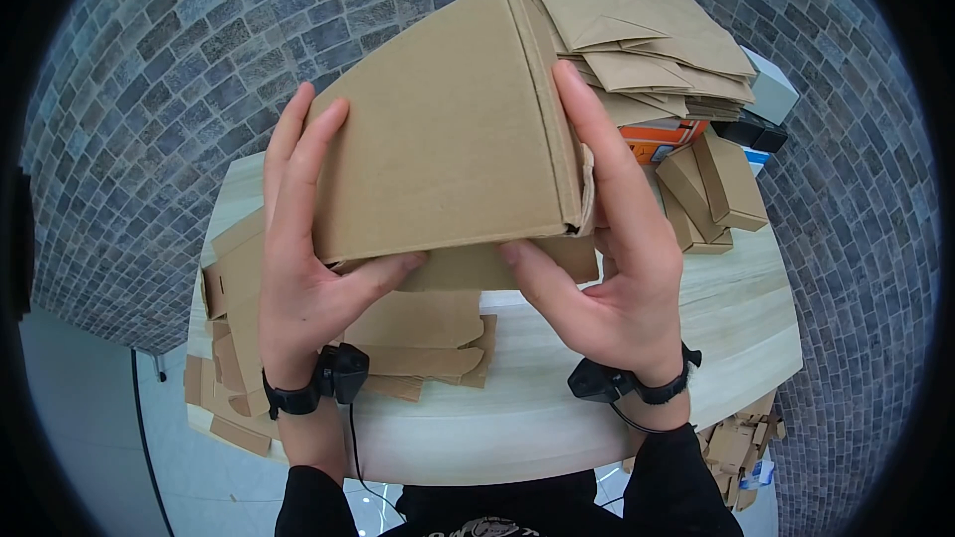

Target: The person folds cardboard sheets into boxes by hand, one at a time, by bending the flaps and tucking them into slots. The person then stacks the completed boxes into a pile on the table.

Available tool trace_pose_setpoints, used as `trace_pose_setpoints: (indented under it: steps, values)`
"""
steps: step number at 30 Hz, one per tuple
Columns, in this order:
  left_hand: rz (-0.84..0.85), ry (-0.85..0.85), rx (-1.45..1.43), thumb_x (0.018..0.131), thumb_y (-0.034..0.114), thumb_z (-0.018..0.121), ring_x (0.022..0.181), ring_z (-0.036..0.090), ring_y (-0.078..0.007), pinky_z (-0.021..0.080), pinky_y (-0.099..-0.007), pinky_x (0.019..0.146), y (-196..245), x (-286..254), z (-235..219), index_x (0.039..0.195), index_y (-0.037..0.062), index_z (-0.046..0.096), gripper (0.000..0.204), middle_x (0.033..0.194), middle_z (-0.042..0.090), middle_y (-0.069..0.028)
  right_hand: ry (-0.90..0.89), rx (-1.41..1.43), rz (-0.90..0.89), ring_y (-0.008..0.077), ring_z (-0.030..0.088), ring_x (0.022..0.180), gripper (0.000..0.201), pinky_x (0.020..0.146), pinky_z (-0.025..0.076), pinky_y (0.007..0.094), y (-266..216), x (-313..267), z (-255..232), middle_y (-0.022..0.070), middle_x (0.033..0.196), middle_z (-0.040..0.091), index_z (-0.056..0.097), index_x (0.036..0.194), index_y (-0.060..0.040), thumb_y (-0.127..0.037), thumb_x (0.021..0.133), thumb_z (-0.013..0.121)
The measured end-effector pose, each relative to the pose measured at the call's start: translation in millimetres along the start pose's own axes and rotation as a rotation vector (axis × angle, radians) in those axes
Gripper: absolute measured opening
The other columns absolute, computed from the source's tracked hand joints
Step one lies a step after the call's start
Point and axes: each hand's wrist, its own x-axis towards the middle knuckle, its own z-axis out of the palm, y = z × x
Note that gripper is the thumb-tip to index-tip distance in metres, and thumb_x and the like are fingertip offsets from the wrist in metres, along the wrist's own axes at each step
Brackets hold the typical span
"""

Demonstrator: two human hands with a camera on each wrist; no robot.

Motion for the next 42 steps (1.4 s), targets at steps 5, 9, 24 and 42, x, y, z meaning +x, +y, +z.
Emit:
trace_pose_setpoints:
  steps: [5,9,24,42]
  values:
    - [0.000,-0.002,-0.005,0.055,0.017,0.085,0.136,0.032,-0.0362,0.033,-0.0459,0.107,1.5,-0.1,-0.5,0.139,0.0095,0.041,0.095,0.149,0.026,-0.0220,0.005,0.023,-0.037,0.0278,0.043,0.131,0.078,0.108,0.036,0.0398,2.6,0.7,0.9,0.0226,0.147,0.034,0.031,0.142,0.0050,-0.004,0.076,0.069]
    - [-0.003,-0.003,-0.003,0.055,0.017,0.085,0.136,0.032,-0.0360,0.034,-0.0457,0.107,1.1,-0.4,0.4,0.139,0.0093,0.042,0.095,0.148,0.027,-0.0219,0.007,0.053,-0.017,0.0279,0.042,0.131,0.078,0.108,0.036,0.0399,1.7,0.2,1.2,0.0226,0.147,0.034,0.031,0.142,0.0048,-0.004,0.075,0.069]
    - [-0.011,-0.041,-0.016,0.060,0.021,0.085,0.136,0.031,-0.0366,0.032,-0.0467,0.108,1.8,-1.2,2.7,0.140,0.0085,0.041,0.092,0.148,0.027,-0.0223,0.009,0.051,-0.017,0.0270,0.042,0.131,0.077,0.109,0.035,0.0386,2.2,0.8,1.3,0.0224,0.147,0.034,0.029,0.142,0.0063,-0.003,0.077,0.068]
    - [-0.062,-0.090,-0.020,0.058,0.016,0.083,0.136,0.031,-0.0366,0.032,-0.0462,0.108,2.3,-2.4,2.9,0.139,0.0079,0.042,0.091,0.147,0.028,-0.0219,-0.002,0.103,0.042,0.0271,0.038,0.134,0.076,0.111,0.029,0.0391,0.2,1.1,1.2,0.0212,0.146,0.035,0.029,0.143,0.0063,-0.001,0.074,0.061]
